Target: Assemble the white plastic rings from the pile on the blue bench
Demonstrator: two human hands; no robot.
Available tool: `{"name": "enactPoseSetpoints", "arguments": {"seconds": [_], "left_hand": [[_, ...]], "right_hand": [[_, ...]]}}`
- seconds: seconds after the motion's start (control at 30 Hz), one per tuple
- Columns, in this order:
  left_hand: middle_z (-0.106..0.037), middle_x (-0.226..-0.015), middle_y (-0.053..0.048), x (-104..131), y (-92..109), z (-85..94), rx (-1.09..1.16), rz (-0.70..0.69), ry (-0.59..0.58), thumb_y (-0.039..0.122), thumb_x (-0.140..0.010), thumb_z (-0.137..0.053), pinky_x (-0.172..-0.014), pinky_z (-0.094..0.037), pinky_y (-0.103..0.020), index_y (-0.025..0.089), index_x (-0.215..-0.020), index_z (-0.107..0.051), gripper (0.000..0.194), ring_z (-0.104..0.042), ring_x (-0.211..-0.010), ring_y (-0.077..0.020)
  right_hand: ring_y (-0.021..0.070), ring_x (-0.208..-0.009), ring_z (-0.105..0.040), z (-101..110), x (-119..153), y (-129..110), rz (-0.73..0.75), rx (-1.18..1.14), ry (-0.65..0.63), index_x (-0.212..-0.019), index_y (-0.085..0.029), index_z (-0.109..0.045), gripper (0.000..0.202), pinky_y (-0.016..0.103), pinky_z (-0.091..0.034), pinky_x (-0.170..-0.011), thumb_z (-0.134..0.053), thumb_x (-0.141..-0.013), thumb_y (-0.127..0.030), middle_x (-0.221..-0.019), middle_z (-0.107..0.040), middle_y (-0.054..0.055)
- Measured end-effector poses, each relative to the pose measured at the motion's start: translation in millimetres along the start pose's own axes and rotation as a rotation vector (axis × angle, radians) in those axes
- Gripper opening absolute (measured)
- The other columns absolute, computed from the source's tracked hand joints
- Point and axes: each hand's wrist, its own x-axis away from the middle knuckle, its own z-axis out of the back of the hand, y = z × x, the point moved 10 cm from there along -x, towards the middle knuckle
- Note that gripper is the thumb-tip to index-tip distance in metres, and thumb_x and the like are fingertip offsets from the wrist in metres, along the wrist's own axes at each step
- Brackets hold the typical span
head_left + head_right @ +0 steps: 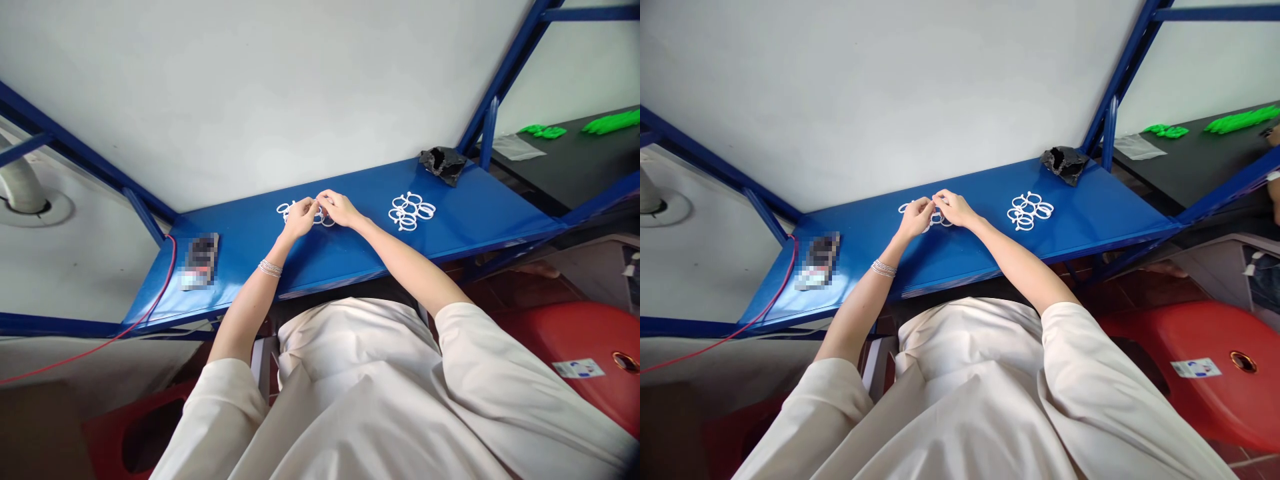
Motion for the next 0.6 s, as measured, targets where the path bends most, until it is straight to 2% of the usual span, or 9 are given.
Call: {"name": "enactPoseSetpoints", "arguments": {"seconds": [0.1, 0.17, 0.23, 0.33, 0.4, 0.5, 0.6], "left_hand": [[-0.053, -0.057, 0.002, 0, 2, 4.9, -0.120, -0.007, 0.030, 0.036, -0.100, -0.070, -0.060, -0.030, -0.030, 0.021, -0.069, -0.065, 0.035, -0.044, -0.057, -0.0148], [-0.056, -0.058, 0.001, 1, 4, 10.5, -0.189, -0.008, 0.070, 0.032, -0.099, -0.069, -0.063, -0.031, -0.031, 0.021, -0.068, -0.065, 0.033, -0.046, -0.058, -0.0157], [-0.060, -0.061, -0.001, 2, 6, 17.0, -0.240, -0.007, 0.120, 0.031, -0.096, -0.070, -0.065, -0.034, -0.032, 0.022, -0.066, -0.063, 0.032, -0.050, -0.061, -0.0174], [-0.066, -0.065, -0.004, 3, 5, 24.7, -0.287, 0.019, 0.173, 0.032, -0.092, -0.073, -0.068, -0.036, -0.034, 0.023, -0.065, -0.062, 0.031, -0.054, -0.066, -0.0202], [-0.067, -0.067, -0.005, 4, 4, 27.7, -0.306, 0.033, 0.190, 0.032, -0.089, -0.076, -0.069, -0.036, -0.034, 0.024, -0.063, -0.061, 0.031, -0.055, -0.067, -0.0216], [-0.067, -0.067, -0.007, 5, 5, 30.8, -0.348, 0.051, 0.196, 0.031, -0.086, -0.077, -0.070, -0.036, -0.036, 0.024, -0.061, -0.060, 0.030, -0.056, -0.067, -0.0229], [-0.066, -0.065, -0.007, 7, 4, 34.3, -0.423, 0.107, 0.192, 0.030, -0.085, -0.076, -0.071, -0.036, -0.037, 0.025, -0.059, -0.057, 0.033, -0.054, -0.066, -0.0232]], "right_hand": [[0.0253, -0.094, -0.073, 8, -5, 2, 0.004, 0.079, 0.004, -0.122, -0.020, -0.075, 0.041, 0.036, -0.053, -0.091, -0.055, -0.116, -0.056, -0.100, -0.081, 0.008], [0.0304, -0.106, -0.073, 30, -9, 6, 0.017, 0.213, 0.094, -0.124, -0.018, -0.076, 0.043, 0.043, -0.053, -0.103, -0.056, -0.117, -0.056, -0.113, -0.081, 0.015], [0.0378, -0.121, -0.069, 63, -11, 20, -0.033, 0.382, 0.230, -0.122, -0.015, -0.077, 0.041, 0.056, -0.049, -0.115, -0.063, -0.114, -0.052, -0.123, -0.077, 0.023], [0.0503, -0.139, -0.057, 119, -6, 65, -0.286, 0.576, 0.423, -0.123, -0.008, -0.076, 0.045, 0.074, -0.040, -0.120, -0.083, -0.102, -0.047, -0.139, -0.066, 0.032], [0.0553, -0.144, -0.051, 146, 0, 96, -0.467, 0.604, 0.503, -0.123, -0.006, -0.075, 0.052, 0.082, -0.040, -0.116, -0.093, -0.093, -0.044, -0.144, -0.059, 0.035], [0.0572, -0.147, -0.048, 165, 5, 126, -0.640, 0.569, 0.543, -0.119, -0.008, -0.074, 0.054, 0.081, -0.046, -0.113, -0.100, -0.084, -0.040, -0.148, -0.052, 0.033], [0.0550, -0.151, -0.045, 165, 5, 130, -0.687, 0.549, 0.498, -0.114, -0.004, -0.074, 0.044, 0.068, -0.053, -0.112, -0.094, -0.091, -0.036, -0.152, -0.046, 0.036]]}}
